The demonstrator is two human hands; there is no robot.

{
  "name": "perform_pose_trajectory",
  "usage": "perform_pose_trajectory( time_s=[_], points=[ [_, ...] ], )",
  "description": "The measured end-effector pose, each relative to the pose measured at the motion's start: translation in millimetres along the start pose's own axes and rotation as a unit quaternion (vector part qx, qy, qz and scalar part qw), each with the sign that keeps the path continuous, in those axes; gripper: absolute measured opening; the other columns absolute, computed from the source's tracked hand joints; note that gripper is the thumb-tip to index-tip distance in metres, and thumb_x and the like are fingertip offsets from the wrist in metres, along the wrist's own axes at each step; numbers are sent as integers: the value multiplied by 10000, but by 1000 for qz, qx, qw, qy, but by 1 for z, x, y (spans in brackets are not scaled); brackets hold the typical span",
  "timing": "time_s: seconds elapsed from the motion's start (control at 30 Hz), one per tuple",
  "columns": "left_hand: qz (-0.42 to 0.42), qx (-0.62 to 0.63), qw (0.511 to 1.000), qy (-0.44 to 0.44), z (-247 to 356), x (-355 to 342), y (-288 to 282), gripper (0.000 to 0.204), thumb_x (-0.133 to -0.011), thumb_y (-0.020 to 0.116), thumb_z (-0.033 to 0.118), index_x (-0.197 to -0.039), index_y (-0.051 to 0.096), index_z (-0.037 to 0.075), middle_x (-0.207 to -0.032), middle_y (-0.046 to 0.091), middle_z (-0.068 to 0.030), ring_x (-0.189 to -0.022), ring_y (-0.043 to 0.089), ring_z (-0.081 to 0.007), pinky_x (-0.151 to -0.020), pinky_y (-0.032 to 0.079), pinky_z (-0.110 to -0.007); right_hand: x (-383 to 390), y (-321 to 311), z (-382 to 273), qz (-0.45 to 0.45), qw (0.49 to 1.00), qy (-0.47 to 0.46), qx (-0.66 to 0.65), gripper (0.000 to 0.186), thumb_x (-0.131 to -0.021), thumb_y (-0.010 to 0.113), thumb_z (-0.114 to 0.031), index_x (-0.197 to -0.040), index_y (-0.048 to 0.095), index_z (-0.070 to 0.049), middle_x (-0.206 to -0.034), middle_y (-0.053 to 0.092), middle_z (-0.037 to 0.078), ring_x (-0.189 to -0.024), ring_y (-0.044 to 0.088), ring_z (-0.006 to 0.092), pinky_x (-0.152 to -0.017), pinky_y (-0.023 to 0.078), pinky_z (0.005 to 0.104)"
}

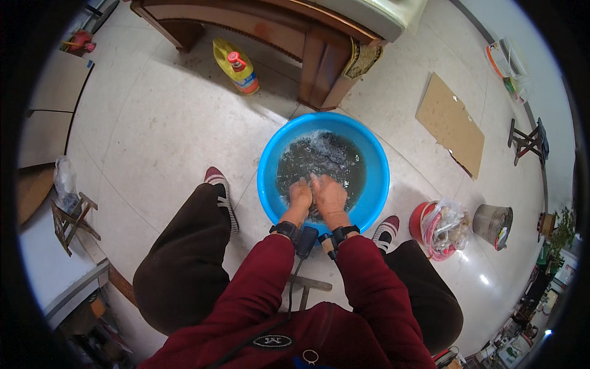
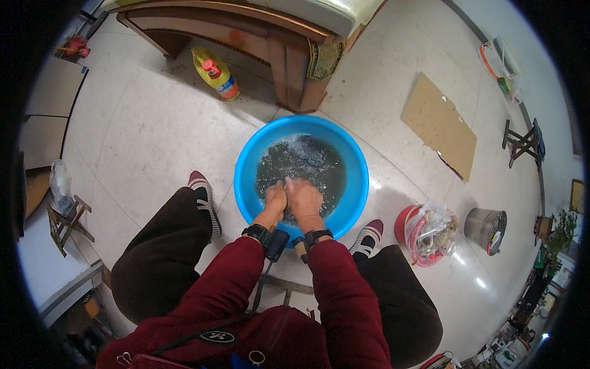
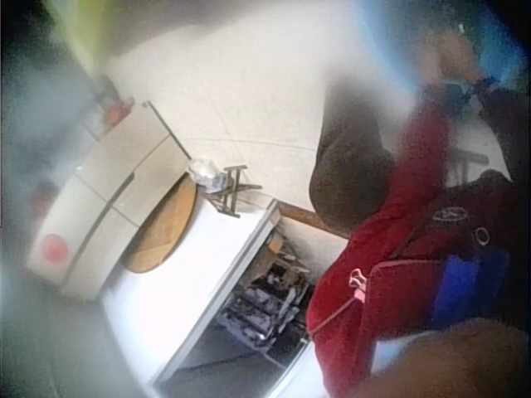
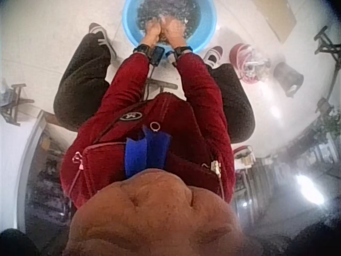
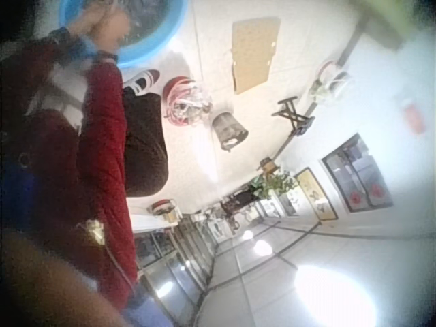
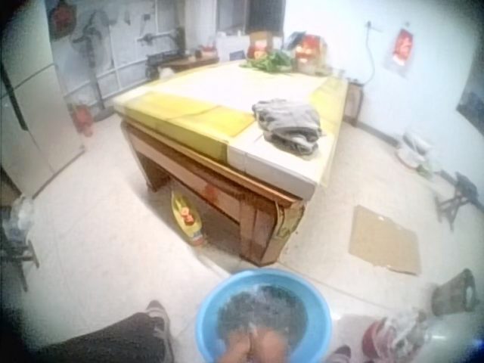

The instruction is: The person wipes a metal door with a cloth, then walks to a blue basin and sits on a stool to wash the cloth by hand. The person wrings out the cloth and continues washing it in the basin.

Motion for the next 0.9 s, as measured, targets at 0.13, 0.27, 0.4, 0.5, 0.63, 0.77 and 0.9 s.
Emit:
perform_pose_trajectory(
  time_s=[0.13,0.27,0.4,0.5,0.63,0.77,0.9],
  points=[
    [46,131,990,-26,-15,-12,-29,415,-1053,398,380,-1163,598,33,-1078,660,-127,-950,636,-267,-788,502,-469,-8,-22,70,108,969,76,-210,320,-950,584,-380,-972,645,-66,-933,670,228,-893,649,415,-791,508,502],
    [-2,192,974,-117,-20,8,-31,477,-1040,412,454,-1362,474,108,-1311,554,-124,-1186,537,-278,-934,445,-569,4,-20,103,200,971,75,-107,348,-904,649,-342,-1127,640,-75,-1207,585,248,-1077,586,423,-928,476,493],
    [-47,205,966,-152,-5,30,-2,561,-987,494,541,-1340,512,105,-1284,570,-107,-1140,558,-262,-943,471,-494,15,30,67,140,981,3,-133,367,-862,689,-271,-1176,636,-87,-1328,502,233,-1161,537,409,-980,454,471],
    [-142,282,939,-133,12,30,19,597,-963,536,557,-1344,522,98,-1289,564,-114,-1103,581,-244,-917,511,-430,21,39,29,30,947,-76,-309,283,-865,689,-254,-1076,646,-71,-1154,595,201,-1038,602,378,-891,488,442],
    [-166,296,923,-181,2,23,12,515,-974,580,432,-1325,531,58,-1237,590,-125,-1052,614,-238,-866,563,-416,32,16,-10,-17,927,-88,-365,212,-874,688,-244,-946,630,-54,-926,637,143,-858,651,318,-749,506,396],
    [-251,303,914,-105,5,26,26,359,-999,568,292,-1248,563,34,-1167,622,-115,-1002,624,-235,-779,575,-412,26,-2,-15,64,983,-34,-168,339,-947,564,-418,-865,615,-93,-814,662,201,-767,661,388,-667,498,476],
    [-214,100,964,-122,-7,20,40,331,-1003,546,277,-1222,563,29,-1181,606,-142,-958,630,-257,-771,559,-408,3,-1,16,70,997,16,-35,418,-968,512,-471,-866,609,-78,-786,661,233,-738,644,437,-651,496,518]
  ],
)
Point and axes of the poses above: each hand's wrist, its own x-axis away from the middle knuckle, its own y-axis out of the palm, z = x × y, the point moved 9 cm from there along -x, towards the middle knuckle
